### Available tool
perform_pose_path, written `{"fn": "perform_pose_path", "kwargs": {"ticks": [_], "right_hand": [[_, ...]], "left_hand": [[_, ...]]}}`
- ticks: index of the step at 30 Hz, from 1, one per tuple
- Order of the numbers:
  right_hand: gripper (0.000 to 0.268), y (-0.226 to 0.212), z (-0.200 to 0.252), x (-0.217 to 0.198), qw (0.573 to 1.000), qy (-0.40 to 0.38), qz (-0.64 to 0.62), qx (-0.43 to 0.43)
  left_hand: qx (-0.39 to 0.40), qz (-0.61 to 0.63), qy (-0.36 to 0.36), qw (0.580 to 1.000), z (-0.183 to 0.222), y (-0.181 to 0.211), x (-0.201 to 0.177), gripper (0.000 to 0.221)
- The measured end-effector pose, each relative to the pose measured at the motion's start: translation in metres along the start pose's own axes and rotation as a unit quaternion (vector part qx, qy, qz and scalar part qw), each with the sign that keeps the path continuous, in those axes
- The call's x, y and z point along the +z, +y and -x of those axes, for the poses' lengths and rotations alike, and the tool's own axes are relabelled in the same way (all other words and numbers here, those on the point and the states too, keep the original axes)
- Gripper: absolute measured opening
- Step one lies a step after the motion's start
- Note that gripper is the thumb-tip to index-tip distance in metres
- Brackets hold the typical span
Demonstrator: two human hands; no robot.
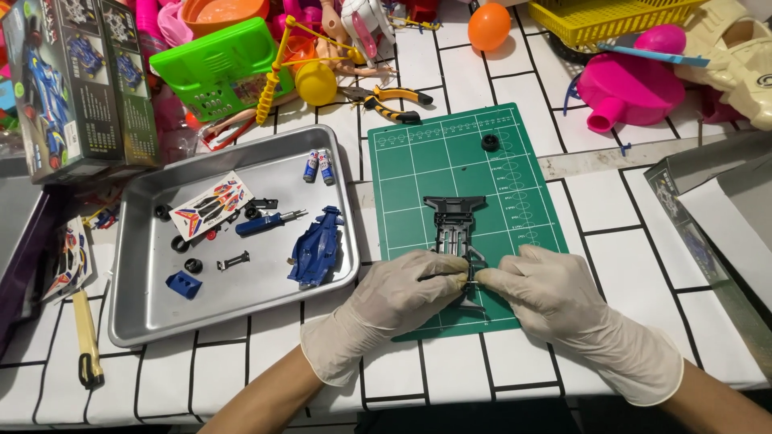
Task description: Assembling a mini 4WD toy car chassis by installing the motor, gears, and axles on a cutting mat.
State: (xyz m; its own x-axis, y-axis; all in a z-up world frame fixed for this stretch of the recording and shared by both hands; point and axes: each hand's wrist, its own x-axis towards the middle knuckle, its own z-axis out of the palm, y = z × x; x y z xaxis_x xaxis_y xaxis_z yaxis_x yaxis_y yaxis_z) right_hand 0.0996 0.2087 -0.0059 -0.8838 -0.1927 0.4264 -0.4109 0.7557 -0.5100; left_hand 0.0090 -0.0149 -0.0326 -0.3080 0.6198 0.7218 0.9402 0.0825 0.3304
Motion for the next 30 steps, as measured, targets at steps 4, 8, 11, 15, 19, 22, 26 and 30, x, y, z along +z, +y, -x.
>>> {"fn": "perform_pose_path", "kwargs": {"ticks": [4,8,11,15,19,22,26,30], "right_hand": [[0.022,0.002,0.001,0.001,0.997,0.013,0.066,-0.048],[0.019,0.003,-0.004,0.002,0.998,-0.025,-0.043,0.033],[0.019,-0.001,-0.015,-0.005,0.975,-0.079,-0.156,0.136],[0.028,-0.03,-0.051,-0.031,0.865,-0.219,-0.187,0.411],[0.026,-0.021,-0.041,-0.02,0.857,-0.216,-0.188,0.429],[0.017,0.004,-0.013,0.002,0.983,-0.089,-0.096,0.13],[0.021,0.011,-0.005,0.007,0.998,-0.002,0.042,-0.038],[0.019,0.005,-0.005,0.005,0.978,0.027,0.166,-0.126]], "left_hand": [[-0.012,-0.007,-0.012,1.0,-0.001,0.0,-0.002,0.014],[-0.019,0.007,-0.015,1.0,0.002,0.0,-0.001,0.015],[-0.028,0.017,-0.021,0.999,0.0,0.001,-0.003,0.015],[-0.049,0.021,-0.025,0.998,0.002,-0.001,-0.003,0.018],[-0.041,0.024,-0.014,0.999,0.003,-0.003,-0.001,0.018],[-0.044,0.032,-0.021,0.998,-0.002,-0.001,-0.008,0.02],[-0.047,0.027,-0.016,0.998,-0.004,0.0,-0.006,0.019],[-0.056,0.032,-0.014,0.998,0.001,-0.002,-0.003,0.021]]}}
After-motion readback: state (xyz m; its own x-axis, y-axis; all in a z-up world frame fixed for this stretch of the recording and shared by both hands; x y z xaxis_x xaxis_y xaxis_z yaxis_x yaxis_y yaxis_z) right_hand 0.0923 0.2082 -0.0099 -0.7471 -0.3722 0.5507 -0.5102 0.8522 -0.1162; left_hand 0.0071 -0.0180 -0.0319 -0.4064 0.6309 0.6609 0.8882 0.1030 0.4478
